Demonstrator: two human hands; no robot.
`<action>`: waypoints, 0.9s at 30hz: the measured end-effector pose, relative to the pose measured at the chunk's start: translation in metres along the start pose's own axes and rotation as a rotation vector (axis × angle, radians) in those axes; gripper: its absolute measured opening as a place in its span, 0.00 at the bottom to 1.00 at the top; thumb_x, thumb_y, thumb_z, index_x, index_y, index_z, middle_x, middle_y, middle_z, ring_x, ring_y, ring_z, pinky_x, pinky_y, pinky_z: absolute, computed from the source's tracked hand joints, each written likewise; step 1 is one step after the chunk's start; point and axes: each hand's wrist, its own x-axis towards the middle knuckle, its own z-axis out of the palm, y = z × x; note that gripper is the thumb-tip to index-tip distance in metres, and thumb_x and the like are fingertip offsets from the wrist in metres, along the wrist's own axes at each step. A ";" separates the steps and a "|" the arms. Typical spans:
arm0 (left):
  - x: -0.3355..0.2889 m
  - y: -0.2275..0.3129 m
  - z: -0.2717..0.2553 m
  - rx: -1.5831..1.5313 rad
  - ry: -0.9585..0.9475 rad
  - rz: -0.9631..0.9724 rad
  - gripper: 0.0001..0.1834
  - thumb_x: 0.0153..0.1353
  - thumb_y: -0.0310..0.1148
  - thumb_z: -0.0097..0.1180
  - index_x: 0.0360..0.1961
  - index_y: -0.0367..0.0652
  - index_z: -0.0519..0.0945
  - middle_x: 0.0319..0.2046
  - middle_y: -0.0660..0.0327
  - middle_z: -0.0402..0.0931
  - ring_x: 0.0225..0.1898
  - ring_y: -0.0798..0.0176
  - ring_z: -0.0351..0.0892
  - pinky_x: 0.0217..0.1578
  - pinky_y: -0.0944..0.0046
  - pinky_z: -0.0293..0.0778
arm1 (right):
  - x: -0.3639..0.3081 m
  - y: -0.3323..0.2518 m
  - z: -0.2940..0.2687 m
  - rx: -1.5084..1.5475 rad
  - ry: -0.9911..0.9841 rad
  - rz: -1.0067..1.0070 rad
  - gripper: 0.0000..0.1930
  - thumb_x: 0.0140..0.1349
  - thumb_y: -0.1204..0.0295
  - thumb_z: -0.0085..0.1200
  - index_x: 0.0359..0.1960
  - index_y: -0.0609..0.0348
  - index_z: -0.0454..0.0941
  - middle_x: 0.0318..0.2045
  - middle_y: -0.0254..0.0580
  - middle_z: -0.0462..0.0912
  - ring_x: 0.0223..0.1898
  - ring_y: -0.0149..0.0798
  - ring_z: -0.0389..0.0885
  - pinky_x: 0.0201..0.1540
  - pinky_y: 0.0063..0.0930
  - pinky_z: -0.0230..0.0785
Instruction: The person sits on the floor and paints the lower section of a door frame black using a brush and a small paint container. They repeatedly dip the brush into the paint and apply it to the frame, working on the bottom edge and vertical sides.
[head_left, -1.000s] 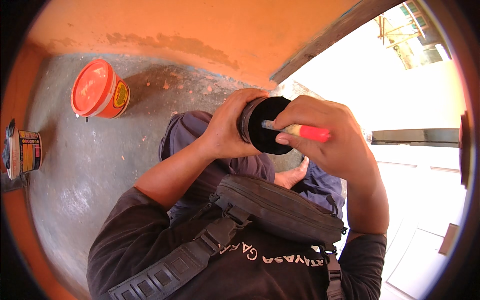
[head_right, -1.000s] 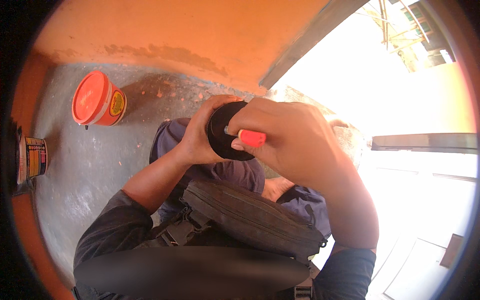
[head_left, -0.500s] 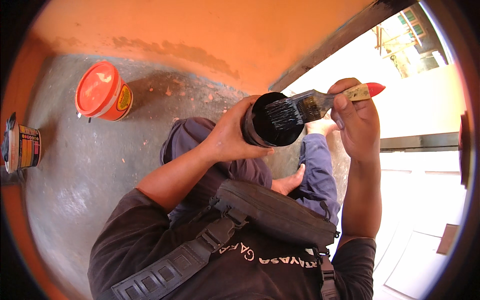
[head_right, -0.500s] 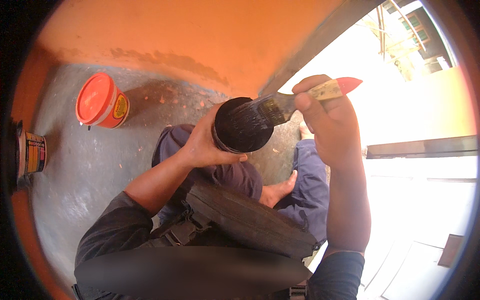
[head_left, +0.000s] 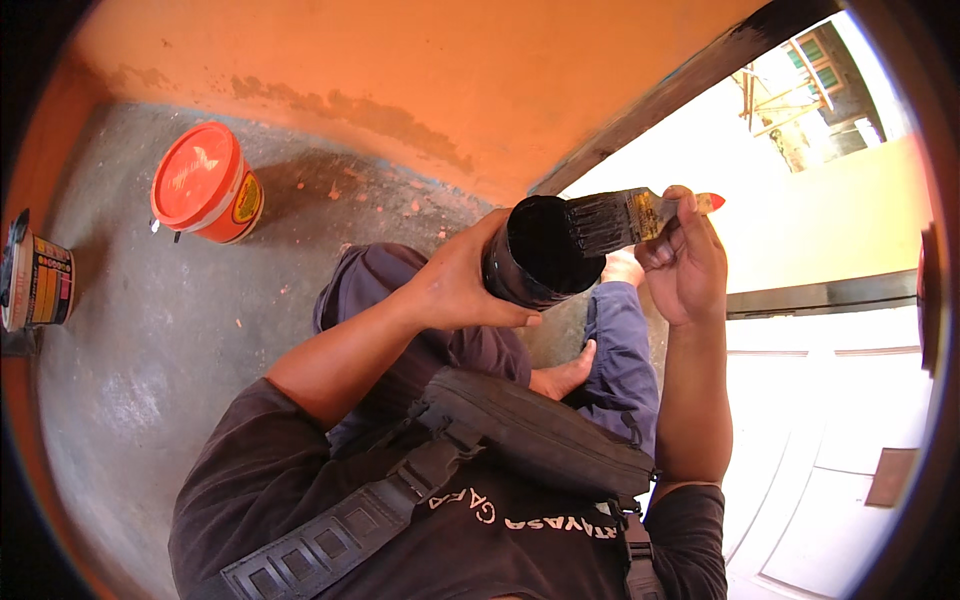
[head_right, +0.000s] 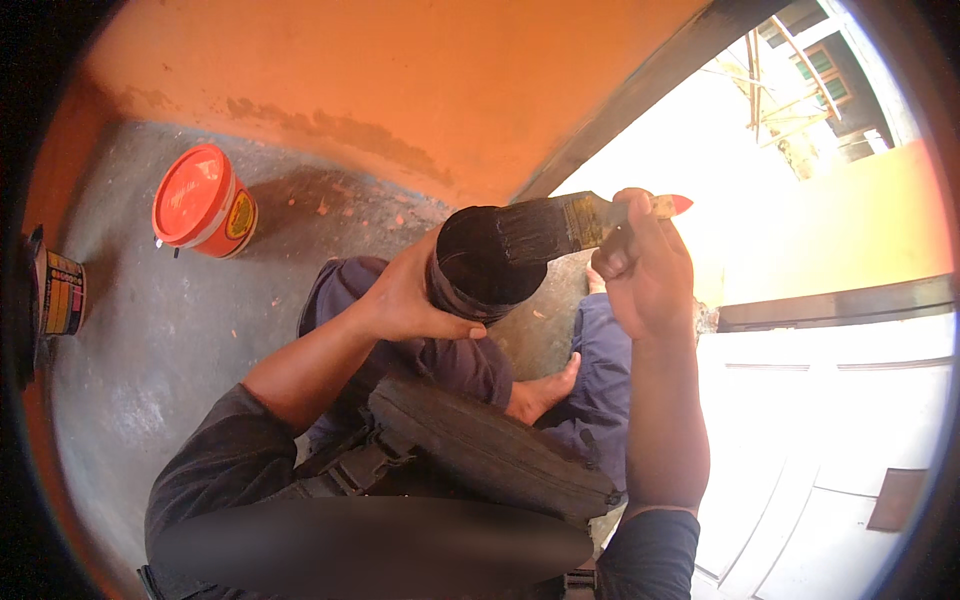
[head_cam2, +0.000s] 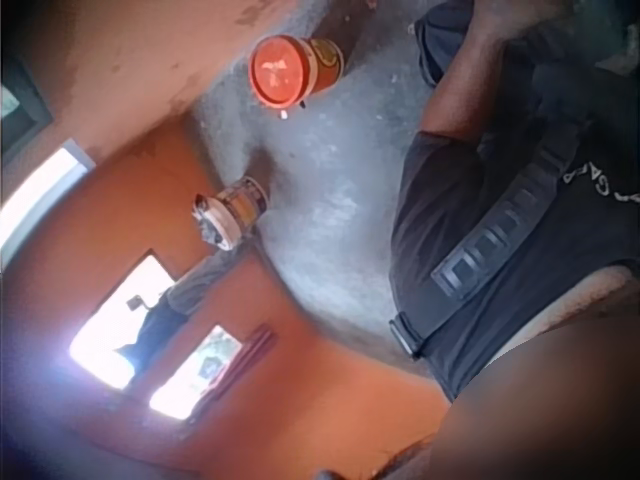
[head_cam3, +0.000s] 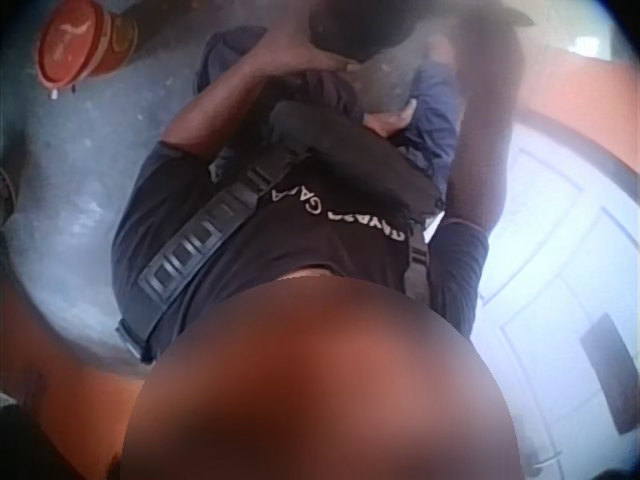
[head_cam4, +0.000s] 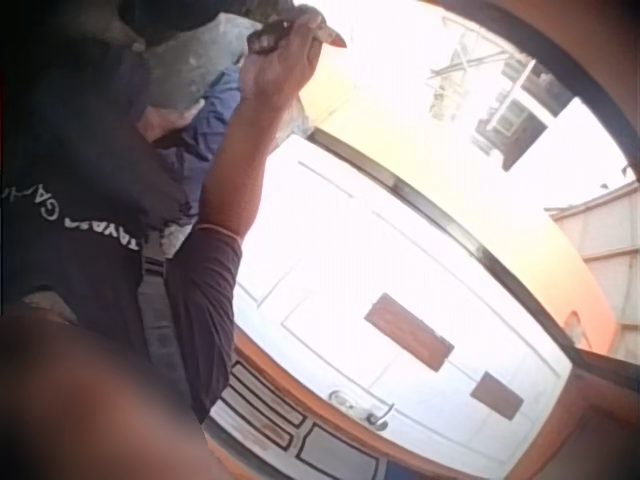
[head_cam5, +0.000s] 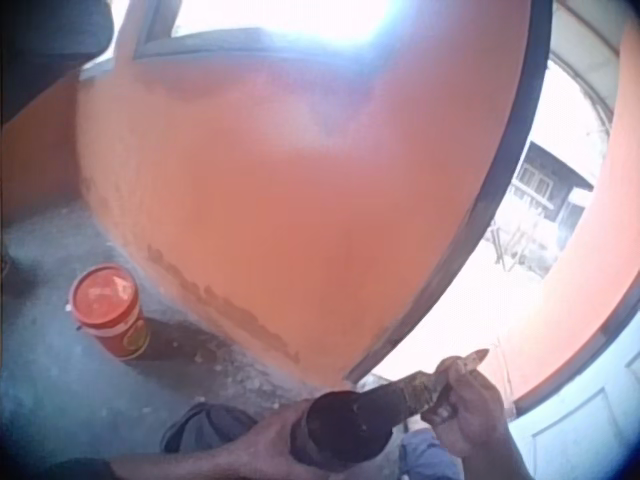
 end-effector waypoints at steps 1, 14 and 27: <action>0.000 -0.001 0.000 0.003 -0.003 0.003 0.54 0.37 0.35 0.81 0.67 0.33 0.68 0.57 0.49 0.78 0.61 0.57 0.75 0.63 0.58 0.68 | -0.001 0.005 -0.004 0.014 -0.002 0.004 0.15 0.77 0.60 0.50 0.49 0.61 0.76 0.20 0.29 0.70 0.23 0.27 0.63 0.28 0.26 0.56; -0.008 -0.011 0.006 0.082 -0.063 -0.079 0.53 0.38 0.35 0.81 0.67 0.35 0.68 0.57 0.50 0.78 0.60 0.58 0.76 0.62 0.58 0.69 | -0.030 0.050 -0.025 0.037 0.059 -0.049 0.12 0.77 0.60 0.51 0.48 0.55 0.77 0.23 0.33 0.75 0.24 0.31 0.73 0.29 0.28 0.61; -0.020 -0.064 0.020 0.032 -0.038 -0.134 0.54 0.39 0.32 0.82 0.69 0.35 0.65 0.60 0.51 0.75 0.64 0.57 0.73 0.66 0.57 0.67 | -0.053 0.100 -0.051 0.226 0.064 -0.064 0.08 0.75 0.65 0.55 0.49 0.53 0.75 0.28 0.29 0.75 0.26 0.29 0.73 0.32 0.28 0.67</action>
